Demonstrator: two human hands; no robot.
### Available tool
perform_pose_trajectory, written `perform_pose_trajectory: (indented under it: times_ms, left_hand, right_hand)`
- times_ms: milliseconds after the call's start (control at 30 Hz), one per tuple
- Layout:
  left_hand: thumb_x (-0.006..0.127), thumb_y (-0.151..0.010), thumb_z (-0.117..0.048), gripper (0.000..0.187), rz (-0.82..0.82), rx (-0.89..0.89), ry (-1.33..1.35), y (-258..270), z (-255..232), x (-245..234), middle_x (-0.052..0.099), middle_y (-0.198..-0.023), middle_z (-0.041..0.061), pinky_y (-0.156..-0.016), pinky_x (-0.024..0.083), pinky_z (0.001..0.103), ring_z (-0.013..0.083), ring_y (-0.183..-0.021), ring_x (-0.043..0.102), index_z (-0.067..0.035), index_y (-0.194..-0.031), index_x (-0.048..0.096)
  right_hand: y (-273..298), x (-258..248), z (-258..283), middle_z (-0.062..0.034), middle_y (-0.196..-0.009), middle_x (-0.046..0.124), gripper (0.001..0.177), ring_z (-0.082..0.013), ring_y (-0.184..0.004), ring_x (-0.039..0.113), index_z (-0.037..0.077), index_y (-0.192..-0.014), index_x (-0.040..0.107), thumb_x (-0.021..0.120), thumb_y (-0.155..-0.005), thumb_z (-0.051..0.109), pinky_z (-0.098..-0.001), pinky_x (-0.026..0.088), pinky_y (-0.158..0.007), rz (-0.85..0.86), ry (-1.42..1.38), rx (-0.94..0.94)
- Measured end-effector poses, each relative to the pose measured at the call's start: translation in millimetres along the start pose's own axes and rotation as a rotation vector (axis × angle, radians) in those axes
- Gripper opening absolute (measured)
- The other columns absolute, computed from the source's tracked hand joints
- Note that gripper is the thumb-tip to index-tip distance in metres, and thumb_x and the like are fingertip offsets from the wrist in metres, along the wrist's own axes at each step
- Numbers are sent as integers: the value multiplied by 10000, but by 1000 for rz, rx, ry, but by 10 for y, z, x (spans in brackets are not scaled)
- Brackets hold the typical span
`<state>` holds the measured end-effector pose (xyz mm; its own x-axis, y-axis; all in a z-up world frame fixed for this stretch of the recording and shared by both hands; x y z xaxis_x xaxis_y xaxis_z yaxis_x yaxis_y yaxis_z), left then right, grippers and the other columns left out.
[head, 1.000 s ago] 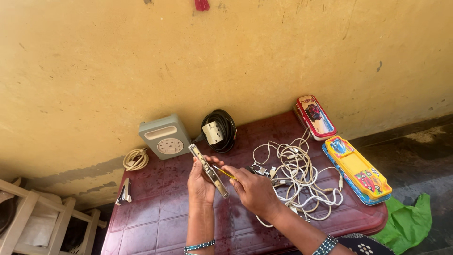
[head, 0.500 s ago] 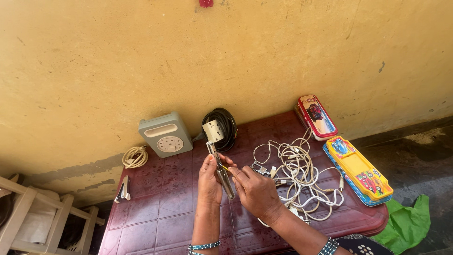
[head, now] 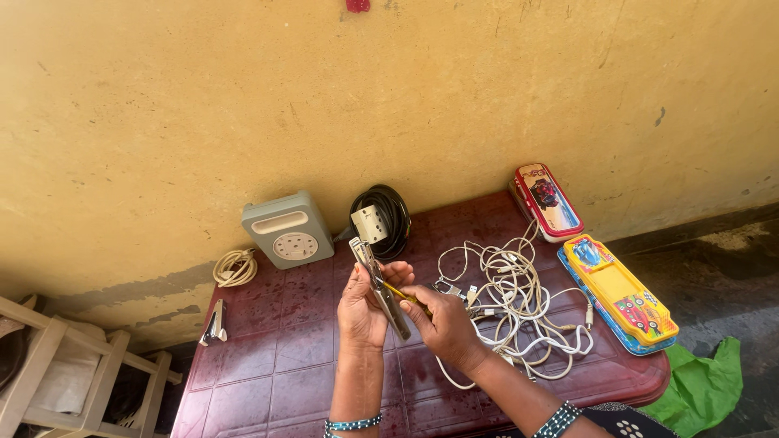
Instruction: The person unscrews and opens a small electrical component using a screwdriver, then handles various wires and a larger power strip on a table.
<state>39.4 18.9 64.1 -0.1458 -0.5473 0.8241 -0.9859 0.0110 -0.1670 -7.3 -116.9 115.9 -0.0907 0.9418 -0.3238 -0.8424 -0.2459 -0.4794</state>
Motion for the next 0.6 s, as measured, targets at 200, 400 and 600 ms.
perform_pose_trajectory:
  times_ms: [200, 400, 600]
  left_hand:
    - [472, -1064, -248, 284, -60, 39, -148, 75, -140, 57, 728, -983, 284, -937, 584, 565, 431, -969, 731, 3, -1006, 592]
    - [469, -1061, -209, 238, -285, 84, -287, 104, -255, -233, 721, -863, 213, -782, 642, 461, 333, -809, 739, -23, -960, 578]
    - [548, -1070, -246, 232, -256, 212, -286, 14, -501, -567, 630, -746, 64, -501, 507, 269, 125, -604, 591, -49, -961, 604]
  right_hand:
    - [55, -77, 316, -154, -1018, 765, 260, -308, -821, 768, 25, -1125, 706, 663, -979, 237, -349, 603, -668, -94, 165, -313]
    - [83, 69, 394, -95, -834, 735, 244, -260, -634, 715, 71, -1143, 725, 690, -947, 211, -349, 560, -549, -5, 338, -277]
    - [135, -15, 629, -64, -798, 678, 343, -219, -579, 662, 85, -1249, 697, 704, -913, 154, -338, 543, -515, -70, 361, -332]
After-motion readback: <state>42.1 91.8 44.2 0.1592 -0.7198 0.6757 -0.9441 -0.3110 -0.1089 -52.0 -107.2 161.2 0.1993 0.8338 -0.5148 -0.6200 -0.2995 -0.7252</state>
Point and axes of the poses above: each hand's wrist, its own y-axis away from the middle knuckle, its own x-axis out of the palm, z = x × y, the point moved 10 cm from there along -y, towards the middle knuckle
